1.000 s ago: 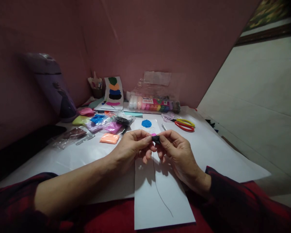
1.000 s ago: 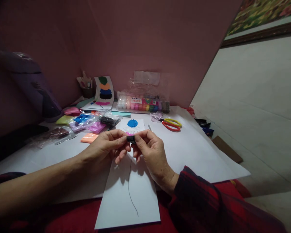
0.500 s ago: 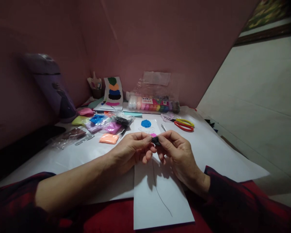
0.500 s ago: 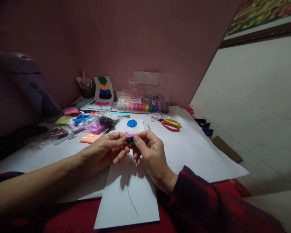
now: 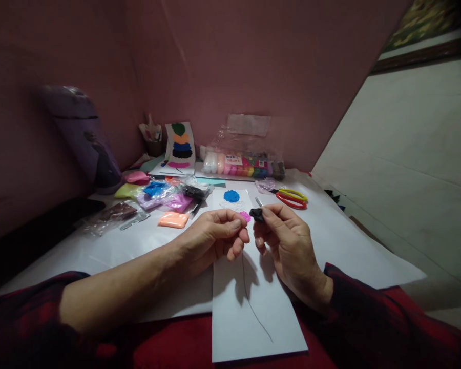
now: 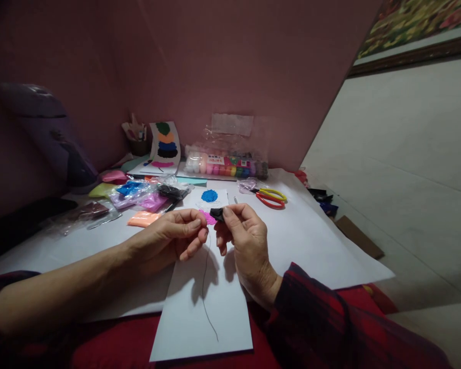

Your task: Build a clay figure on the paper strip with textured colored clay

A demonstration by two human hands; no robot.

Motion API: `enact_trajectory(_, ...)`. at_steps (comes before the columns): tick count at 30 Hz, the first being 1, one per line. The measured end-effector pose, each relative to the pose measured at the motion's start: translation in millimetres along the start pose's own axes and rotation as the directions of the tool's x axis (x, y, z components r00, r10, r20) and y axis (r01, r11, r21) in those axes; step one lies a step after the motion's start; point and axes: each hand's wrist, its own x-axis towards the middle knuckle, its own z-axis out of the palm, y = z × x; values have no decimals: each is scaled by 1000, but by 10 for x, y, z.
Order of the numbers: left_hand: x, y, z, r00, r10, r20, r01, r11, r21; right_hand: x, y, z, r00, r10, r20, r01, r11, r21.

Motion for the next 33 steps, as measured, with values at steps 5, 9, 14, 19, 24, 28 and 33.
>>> enact_trajectory(5,0,-1,14,1000,8,-14,-8,1000,2,-21,-3,11,1000,-13,25,13,1000,-6)
enact_trajectory(9,-2,10,21,1000,15,-18,-14,999,42,-27,0,19,999,-24,36,24,1000,-19)
enact_trajectory(14,0,1,1,1000,20,-18,-17,993,120,-20,16,13,998,-40,51,40,999,-8)
enact_trajectory(19,-17,12,13,998,-41,48,39,998,55,-39,19,6,996,-55,65,55,998,-4)
enact_trajectory(24,-64,53,52,986,-76,150,82,996,-32,-58,12,2,992,-67,106,62,997,43)
enact_trajectory(28,-85,68,69,976,-79,203,94,993,-66,-78,-8,20,990,-95,104,89,994,55)
enact_trajectory(33,-50,41,47,992,-53,112,51,998,23,-113,-42,35,990,-111,92,104,992,77)
